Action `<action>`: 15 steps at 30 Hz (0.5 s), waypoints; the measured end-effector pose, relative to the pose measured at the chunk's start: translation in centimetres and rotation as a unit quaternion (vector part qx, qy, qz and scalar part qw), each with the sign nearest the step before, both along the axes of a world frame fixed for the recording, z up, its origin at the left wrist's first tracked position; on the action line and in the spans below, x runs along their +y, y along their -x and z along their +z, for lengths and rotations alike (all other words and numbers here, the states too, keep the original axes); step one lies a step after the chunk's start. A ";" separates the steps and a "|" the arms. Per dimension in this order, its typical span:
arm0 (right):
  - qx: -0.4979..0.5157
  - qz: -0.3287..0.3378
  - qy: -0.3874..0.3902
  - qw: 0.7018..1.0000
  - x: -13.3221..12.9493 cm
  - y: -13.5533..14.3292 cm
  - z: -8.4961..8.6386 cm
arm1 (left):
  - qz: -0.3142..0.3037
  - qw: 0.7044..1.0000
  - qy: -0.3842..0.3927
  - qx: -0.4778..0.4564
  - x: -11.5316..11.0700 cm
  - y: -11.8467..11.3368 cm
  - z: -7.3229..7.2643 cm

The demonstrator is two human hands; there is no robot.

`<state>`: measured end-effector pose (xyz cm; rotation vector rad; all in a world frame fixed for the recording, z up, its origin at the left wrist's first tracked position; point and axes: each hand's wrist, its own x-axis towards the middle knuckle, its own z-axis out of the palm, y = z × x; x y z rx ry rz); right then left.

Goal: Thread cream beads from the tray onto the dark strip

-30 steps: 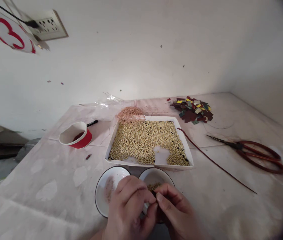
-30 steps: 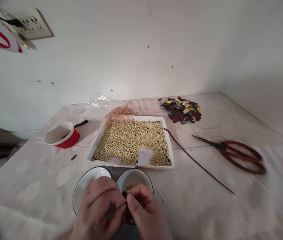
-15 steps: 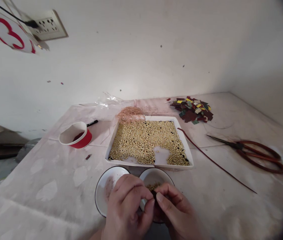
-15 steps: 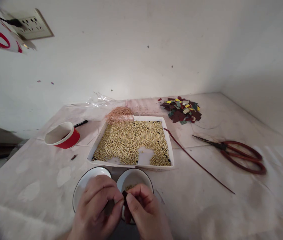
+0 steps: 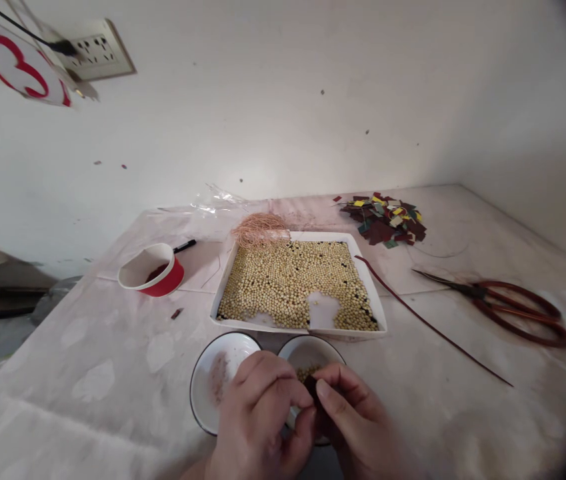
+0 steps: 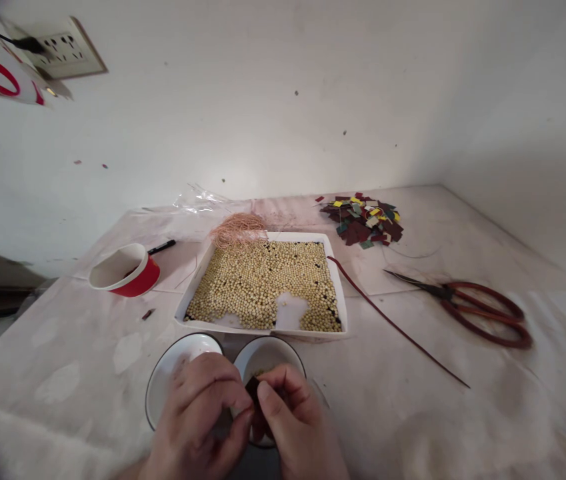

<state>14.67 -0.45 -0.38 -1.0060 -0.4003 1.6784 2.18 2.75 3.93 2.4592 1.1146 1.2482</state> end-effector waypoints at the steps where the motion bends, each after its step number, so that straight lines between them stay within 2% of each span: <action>1: 0.000 -0.007 -0.001 1.000 0.0 0.0 0.1 | 0.000 1.000 -0.001 -0.001 0.0 0.0 0.0; 5: -0.003 -0.033 -0.006 0.999 0.1 -0.2 0.2 | 0.006 1.000 0.000 0.000 -0.1 -0.1 -0.1; 8: 0.000 -0.042 -0.016 0.999 0.1 -0.3 -0.3 | 0.009 1.000 0.015 0.019 -0.1 -0.2 -0.5; 12: 0.002 -0.053 -0.032 0.998 0.1 -0.4 -1.2 | 0.010 0.995 0.052 0.082 -0.1 -0.1 -1.4; 15: 0.008 -0.054 -0.040 0.998 0.1 -0.4 -1.1 | 0.001 0.992 0.078 0.104 0.0 -0.1 -2.1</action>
